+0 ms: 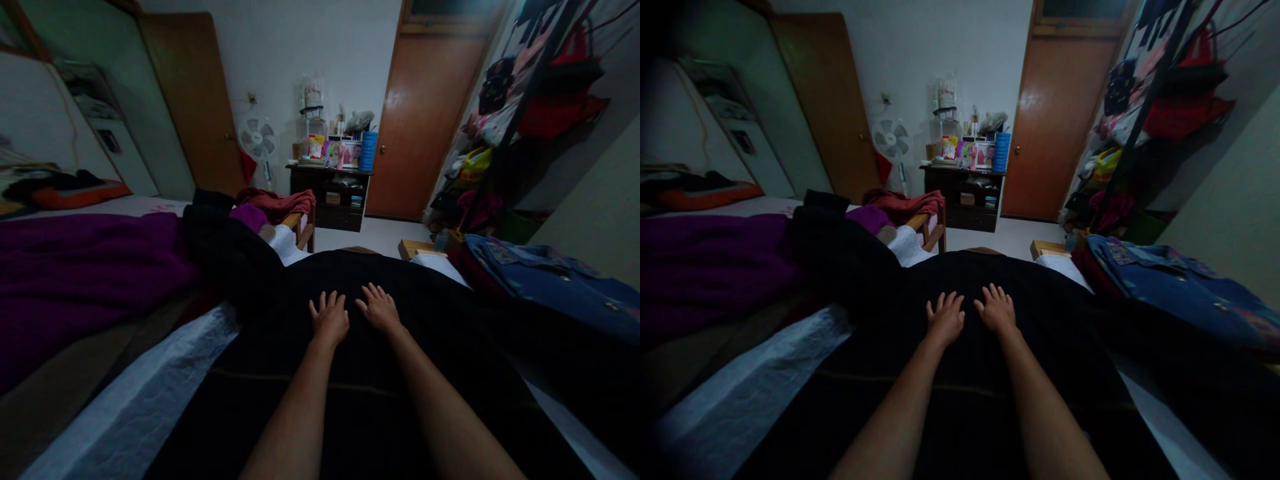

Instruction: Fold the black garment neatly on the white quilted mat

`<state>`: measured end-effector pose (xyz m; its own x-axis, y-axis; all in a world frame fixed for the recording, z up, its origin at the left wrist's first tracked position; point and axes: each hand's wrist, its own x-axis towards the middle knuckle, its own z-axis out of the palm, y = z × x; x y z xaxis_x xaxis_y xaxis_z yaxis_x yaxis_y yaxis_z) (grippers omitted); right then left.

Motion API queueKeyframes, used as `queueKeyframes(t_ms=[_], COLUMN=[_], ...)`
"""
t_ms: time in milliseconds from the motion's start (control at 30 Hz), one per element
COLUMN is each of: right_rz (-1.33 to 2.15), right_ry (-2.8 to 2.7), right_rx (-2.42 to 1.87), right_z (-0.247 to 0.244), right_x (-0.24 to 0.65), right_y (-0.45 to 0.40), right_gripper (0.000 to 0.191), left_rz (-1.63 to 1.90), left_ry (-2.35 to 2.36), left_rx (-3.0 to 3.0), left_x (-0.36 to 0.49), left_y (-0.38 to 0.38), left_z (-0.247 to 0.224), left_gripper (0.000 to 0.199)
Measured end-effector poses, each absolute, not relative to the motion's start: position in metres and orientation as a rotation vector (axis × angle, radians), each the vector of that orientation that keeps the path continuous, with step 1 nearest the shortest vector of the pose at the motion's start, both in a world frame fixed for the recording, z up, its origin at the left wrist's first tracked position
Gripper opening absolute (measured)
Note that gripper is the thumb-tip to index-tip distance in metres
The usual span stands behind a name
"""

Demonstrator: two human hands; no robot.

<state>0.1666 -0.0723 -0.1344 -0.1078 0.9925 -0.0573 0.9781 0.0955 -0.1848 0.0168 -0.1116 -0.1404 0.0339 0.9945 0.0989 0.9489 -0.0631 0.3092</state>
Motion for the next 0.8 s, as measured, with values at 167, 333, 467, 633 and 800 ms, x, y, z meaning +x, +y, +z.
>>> queueKeyframes(t_ms=[167, 333, 467, 633, 800], right_rz=[0.196, 0.206, 0.213, 0.250, 0.265], right_ry=[-2.136, -2.141, -2.127, -2.103, -2.088], right_rx=[-2.123, -2.125, -2.122, -2.108, -2.087], right_z=[-0.141, -0.142, -0.142, -0.141, -0.141], right_x=[0.167, 0.166, 0.166, 0.166, 0.166], right_y=[-0.068, -0.069, -0.069, -0.069, -0.069], right_gripper=[0.064, 0.065, 0.065, 0.065, 0.065], left_rz=[0.419, 0.344, 0.326, 0.302, 0.241], left_ry=[2.029, 2.017, 2.075, 2.164, 2.133], left_rx=[2.144, 2.133, 2.112, 2.078, 2.128], left_x=[0.016, 0.016, 0.018, 0.022, 0.013], left_y=[-0.110, -0.110, -0.110, -0.106, -0.079], left_z=[-0.141, -0.141, -0.143, -0.143, -0.142], left_gripper=[0.048, 0.052, 0.056, 0.061, 0.069])
